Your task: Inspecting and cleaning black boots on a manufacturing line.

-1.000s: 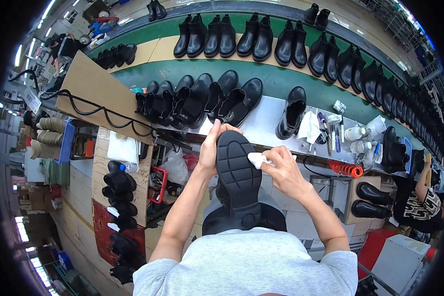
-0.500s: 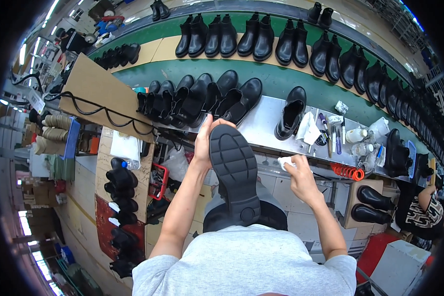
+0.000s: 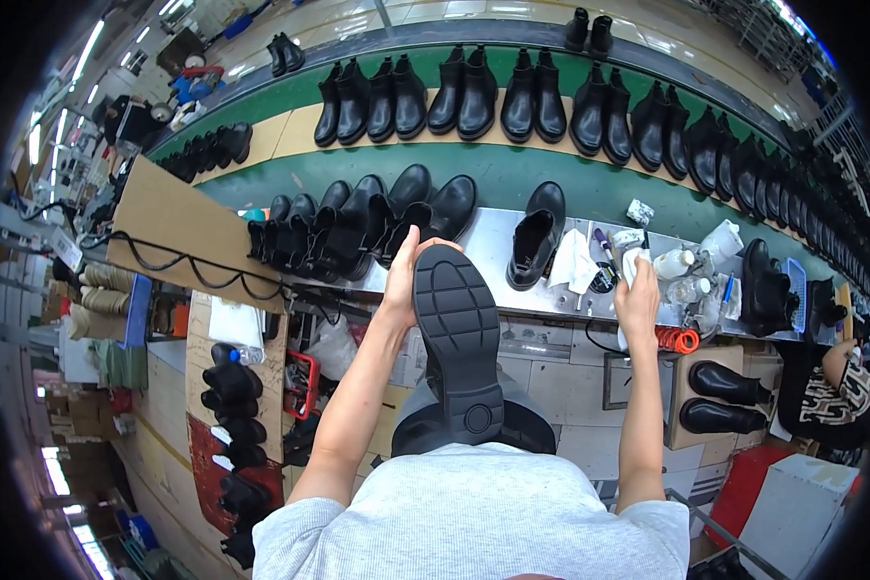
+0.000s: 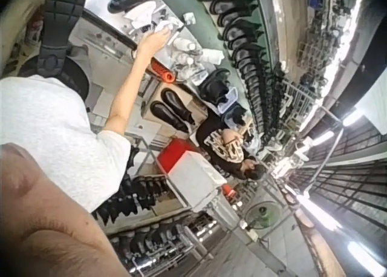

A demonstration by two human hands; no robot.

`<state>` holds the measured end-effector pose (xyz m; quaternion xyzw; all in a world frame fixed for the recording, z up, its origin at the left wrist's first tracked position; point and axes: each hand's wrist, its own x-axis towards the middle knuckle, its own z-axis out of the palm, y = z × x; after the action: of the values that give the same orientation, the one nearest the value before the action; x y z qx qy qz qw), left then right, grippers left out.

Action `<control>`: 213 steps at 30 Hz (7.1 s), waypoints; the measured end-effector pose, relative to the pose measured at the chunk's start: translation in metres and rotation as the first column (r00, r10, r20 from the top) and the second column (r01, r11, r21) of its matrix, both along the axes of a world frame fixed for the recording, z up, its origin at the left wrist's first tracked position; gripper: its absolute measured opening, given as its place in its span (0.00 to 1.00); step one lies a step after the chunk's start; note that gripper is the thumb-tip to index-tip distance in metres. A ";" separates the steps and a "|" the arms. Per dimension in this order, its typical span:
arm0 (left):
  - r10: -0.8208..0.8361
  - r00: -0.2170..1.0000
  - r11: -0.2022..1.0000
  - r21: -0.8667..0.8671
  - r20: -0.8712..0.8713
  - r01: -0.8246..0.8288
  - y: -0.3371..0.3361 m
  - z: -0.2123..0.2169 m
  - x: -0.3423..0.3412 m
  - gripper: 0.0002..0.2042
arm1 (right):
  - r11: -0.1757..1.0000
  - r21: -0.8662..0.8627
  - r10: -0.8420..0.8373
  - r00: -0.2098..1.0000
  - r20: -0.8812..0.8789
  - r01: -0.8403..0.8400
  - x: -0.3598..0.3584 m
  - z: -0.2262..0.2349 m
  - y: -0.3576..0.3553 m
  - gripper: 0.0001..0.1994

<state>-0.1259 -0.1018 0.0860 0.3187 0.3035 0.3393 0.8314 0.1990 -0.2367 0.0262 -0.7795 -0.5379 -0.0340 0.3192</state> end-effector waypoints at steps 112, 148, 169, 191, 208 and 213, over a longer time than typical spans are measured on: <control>-0.370 0.924 0.927 -0.022 0.093 0.374 0.141 0.001 0.110 0.31 | 0.906 0.218 0.398 0.906 -0.147 -0.362 -0.089 0.109 0.150 0.06; -0.348 0.936 0.937 -0.055 -0.053 0.345 0.124 0.016 0.136 0.31 | 0.955 0.271 0.271 0.724 -0.634 -0.119 -0.058 0.117 0.156 0.18; -0.206 0.947 0.969 0.085 -0.247 0.233 0.168 0.019 0.120 0.28 | 0.950 0.247 0.297 0.315 -0.901 -0.189 -0.141 0.014 0.112 0.49; -0.321 0.907 0.862 0.313 -0.273 0.399 0.110 -0.064 0.087 0.29 | 0.960 0.235 0.243 0.869 -0.432 -0.152 -0.049 0.061 0.149 0.15; -0.154 0.912 0.960 -0.276 -0.380 0.047 0.090 -0.143 0.101 0.27 | 0.872 -0.482 -0.477 -0.071 -0.876 0.086 -0.044 -0.110 0.119 0.31; -0.165 0.961 0.900 -0.431 -0.221 0.056 0.101 -0.132 0.109 0.23 | 0.917 -0.398 -0.397 -0.157 -0.904 -0.030 -0.037 -0.068 0.133 0.36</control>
<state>-0.0165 -0.0010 -0.0455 0.1892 0.4540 0.1745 0.8530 0.1621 -0.1034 -0.0420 -0.6427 0.0058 0.5913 0.4872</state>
